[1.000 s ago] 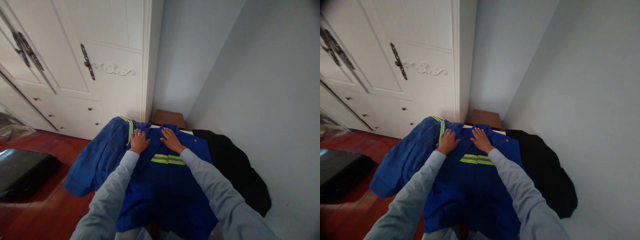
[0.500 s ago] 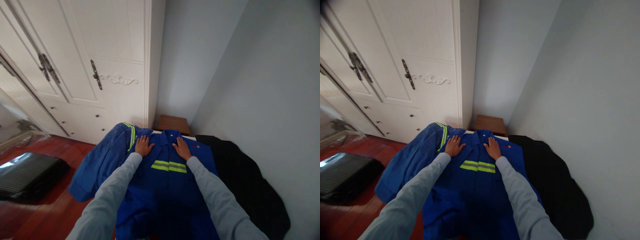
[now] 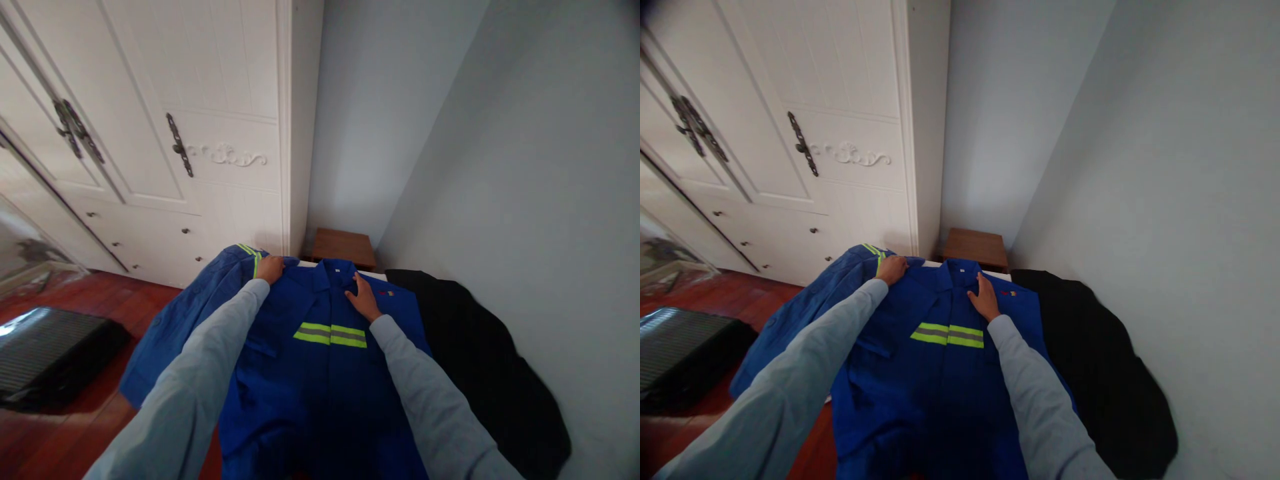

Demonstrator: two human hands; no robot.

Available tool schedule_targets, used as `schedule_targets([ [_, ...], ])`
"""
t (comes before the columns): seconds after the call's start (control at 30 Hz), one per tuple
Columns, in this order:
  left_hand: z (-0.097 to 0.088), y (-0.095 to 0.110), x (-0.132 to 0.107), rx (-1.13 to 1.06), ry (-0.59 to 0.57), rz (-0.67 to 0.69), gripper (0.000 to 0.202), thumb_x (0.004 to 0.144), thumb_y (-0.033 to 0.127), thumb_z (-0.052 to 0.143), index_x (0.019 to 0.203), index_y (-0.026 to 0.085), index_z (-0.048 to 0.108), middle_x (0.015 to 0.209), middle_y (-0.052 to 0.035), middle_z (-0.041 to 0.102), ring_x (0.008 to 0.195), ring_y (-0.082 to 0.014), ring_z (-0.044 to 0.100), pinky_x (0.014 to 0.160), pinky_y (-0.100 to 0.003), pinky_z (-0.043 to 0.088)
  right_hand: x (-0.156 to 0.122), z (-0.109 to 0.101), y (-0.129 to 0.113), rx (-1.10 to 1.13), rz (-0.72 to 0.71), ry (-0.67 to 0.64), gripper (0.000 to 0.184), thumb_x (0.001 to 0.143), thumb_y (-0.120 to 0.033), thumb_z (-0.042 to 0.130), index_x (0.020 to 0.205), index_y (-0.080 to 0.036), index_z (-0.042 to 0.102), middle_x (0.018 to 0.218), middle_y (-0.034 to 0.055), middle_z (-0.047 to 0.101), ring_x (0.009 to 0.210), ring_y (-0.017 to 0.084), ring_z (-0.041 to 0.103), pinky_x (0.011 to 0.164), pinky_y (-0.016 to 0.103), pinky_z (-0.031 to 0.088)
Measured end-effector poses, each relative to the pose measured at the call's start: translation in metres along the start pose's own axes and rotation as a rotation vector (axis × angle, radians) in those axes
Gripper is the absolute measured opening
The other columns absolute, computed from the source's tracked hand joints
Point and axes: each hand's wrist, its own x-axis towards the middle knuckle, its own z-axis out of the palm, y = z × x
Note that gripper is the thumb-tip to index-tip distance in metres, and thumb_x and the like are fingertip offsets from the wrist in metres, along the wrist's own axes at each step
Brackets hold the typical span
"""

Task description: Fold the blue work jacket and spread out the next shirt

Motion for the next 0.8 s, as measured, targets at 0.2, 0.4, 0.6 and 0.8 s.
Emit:
schedule_targets([
  [0.2,0.006,-0.022,0.0,-0.097,0.005,0.069,0.046,0.098,0.039,0.035,0.111,0.015,0.072,0.117,-0.0171,0.072,0.113,-0.0289,0.064,0.101,-0.041,0.047,0.002,0.004,0.003,-0.035,0.06,-0.02,0.078,0.082,-0.037,0.063,0.152,-0.01,0.039,0.151,0.0219,0.047,0.142,0.035,0.043,0.12,0.054,0.031],
  [0.4,0.007,-0.038,0.018,-0.19,-0.161,0.195,0.035,0.086,0.043,0.058,0.107,0.023,0.076,0.103,-0.0056,0.077,0.098,-0.0213,0.068,0.09,-0.029,0.05,0.004,0.001,0.005,-0.013,0.113,0.002,0.075,0.083,-0.038,0.062,0.149,-0.01,0.041,0.15,0.0215,0.049,0.141,0.033,0.045,0.119,0.052,0.034],
  [0.6,0.004,-0.059,0.032,-0.19,-0.23,0.097,0.023,0.078,0.041,0.068,0.074,0.019,0.073,0.078,-0.0033,0.074,0.079,-0.019,0.067,0.078,-0.028,0.051,0.0,0.001,0.0,-0.088,0.09,0.006,0.071,0.086,-0.037,0.057,0.147,-0.005,0.044,0.148,0.0234,0.051,0.14,0.033,0.047,0.119,0.05,0.033],
  [0.8,0.008,-0.06,0.02,-0.155,-0.13,-0.041,0.028,0.085,0.041,0.062,0.085,0.015,0.074,0.085,-0.0097,0.075,0.083,-0.0211,0.069,0.081,-0.031,0.053,-0.002,0.0,-0.002,-0.143,0.043,0.001,0.066,0.088,-0.038,0.053,0.145,-0.004,0.047,0.146,0.0245,0.053,0.138,0.034,0.048,0.118,0.053,0.035],
])
